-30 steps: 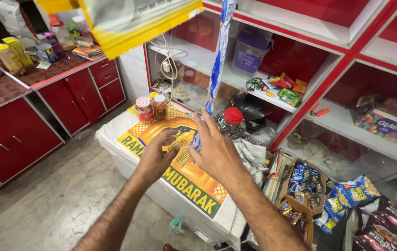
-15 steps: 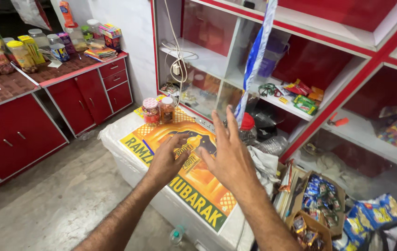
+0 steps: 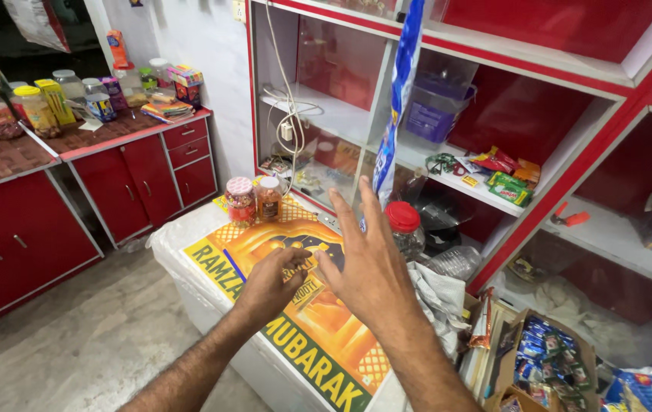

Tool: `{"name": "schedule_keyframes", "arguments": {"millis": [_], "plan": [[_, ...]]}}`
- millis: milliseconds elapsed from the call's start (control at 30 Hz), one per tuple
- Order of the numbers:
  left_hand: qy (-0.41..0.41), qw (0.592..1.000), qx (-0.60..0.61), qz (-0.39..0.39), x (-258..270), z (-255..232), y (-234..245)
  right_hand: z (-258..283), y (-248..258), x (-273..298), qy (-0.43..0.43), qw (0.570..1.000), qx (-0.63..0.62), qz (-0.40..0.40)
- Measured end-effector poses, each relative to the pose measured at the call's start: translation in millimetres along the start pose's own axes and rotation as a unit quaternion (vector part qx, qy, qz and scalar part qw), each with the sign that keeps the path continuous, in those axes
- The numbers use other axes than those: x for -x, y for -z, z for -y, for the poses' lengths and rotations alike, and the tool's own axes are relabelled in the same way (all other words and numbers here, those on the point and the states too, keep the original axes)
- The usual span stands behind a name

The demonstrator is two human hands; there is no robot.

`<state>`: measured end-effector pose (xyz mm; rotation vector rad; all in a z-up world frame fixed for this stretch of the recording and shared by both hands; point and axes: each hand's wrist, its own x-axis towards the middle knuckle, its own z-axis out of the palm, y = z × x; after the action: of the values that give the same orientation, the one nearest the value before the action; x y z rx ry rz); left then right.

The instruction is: The person organizes snack packets on a display rack and then refills a clear plastic jar with individually wrapped candies. The person hangs a display sheet of red snack packets on a metal rod and then pours orange candies from a larger container into a smaller jar.

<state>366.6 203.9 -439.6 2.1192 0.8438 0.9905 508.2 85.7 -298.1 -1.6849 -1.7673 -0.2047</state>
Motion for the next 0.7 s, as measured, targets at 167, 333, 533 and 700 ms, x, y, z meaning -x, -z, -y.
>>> {"name": "schedule_keyframes", "arguments": {"millis": [167,333,533,700], "plan": [[-0.026,0.999,-0.004,0.036,-6.2,28.1,-13.0,-6.6,-6.8,6.0,-0.010,1.000,0.010,-0.005],[-0.045,0.998,0.031,0.022,3.4,81.5,-24.0,1.0,-40.0,28.5,0.062,0.986,0.112,-0.110],[-0.141,0.987,0.062,0.034,25.2,147.4,-8.9,41.3,-134.2,64.7,0.001,0.974,0.173,-0.148],[-0.179,0.983,0.013,0.041,36.8,153.5,58.2,83.4,-191.6,49.8,-0.035,0.977,0.177,-0.115]]}}
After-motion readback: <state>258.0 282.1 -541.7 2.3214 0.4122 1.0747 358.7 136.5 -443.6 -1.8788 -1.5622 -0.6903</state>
